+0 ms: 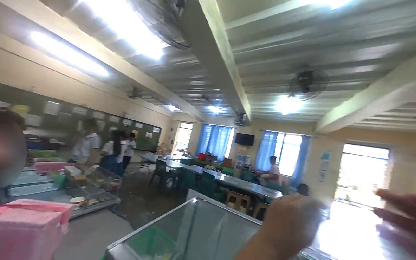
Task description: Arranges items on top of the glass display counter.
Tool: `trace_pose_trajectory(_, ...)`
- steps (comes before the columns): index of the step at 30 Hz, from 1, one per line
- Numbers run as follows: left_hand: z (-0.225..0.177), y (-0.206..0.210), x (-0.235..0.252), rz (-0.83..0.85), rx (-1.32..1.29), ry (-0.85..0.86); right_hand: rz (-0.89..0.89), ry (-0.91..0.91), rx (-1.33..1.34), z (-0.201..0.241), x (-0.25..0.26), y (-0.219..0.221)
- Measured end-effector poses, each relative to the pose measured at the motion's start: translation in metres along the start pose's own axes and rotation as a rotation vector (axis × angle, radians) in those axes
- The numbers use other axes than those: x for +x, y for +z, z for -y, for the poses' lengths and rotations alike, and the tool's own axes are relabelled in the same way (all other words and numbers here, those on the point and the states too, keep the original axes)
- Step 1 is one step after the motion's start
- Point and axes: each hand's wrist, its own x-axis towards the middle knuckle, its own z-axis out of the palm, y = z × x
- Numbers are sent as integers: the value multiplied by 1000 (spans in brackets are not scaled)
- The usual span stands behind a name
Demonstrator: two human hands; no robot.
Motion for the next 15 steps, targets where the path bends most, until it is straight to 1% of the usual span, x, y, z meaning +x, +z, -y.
trace_pose_trajectory(2, -1, 0, -2, 56, -35, -26, -2, -12, 109, -22, -1, 3)
trace_pose_trajectory(5, 1, 0, -3, 114, -53, -12, 82, 15, 200, -42, -7, 1)
trace_pose_trajectory(6, 0, 2, -4, 129, -57, -11, 65, 33, 240, -46, -9, -3)
trace_pose_trajectory(8, -5, 5, -5, 146, -61, -27, -47, 80, 305, -52, -11, -4)
trace_pose_trajectory(10, -9, 5, -5, 165, -45, -59, -126, 118, 302, -59, -13, -1)
trace_pose_trajectory(12, -11, 3, -6, 188, -26, -87, -162, 143, 254, -62, -15, 8)
trace_pose_trajectory(15, -14, 3, -6, 199, -16, -78, -133, 151, 181, -67, -19, 10)
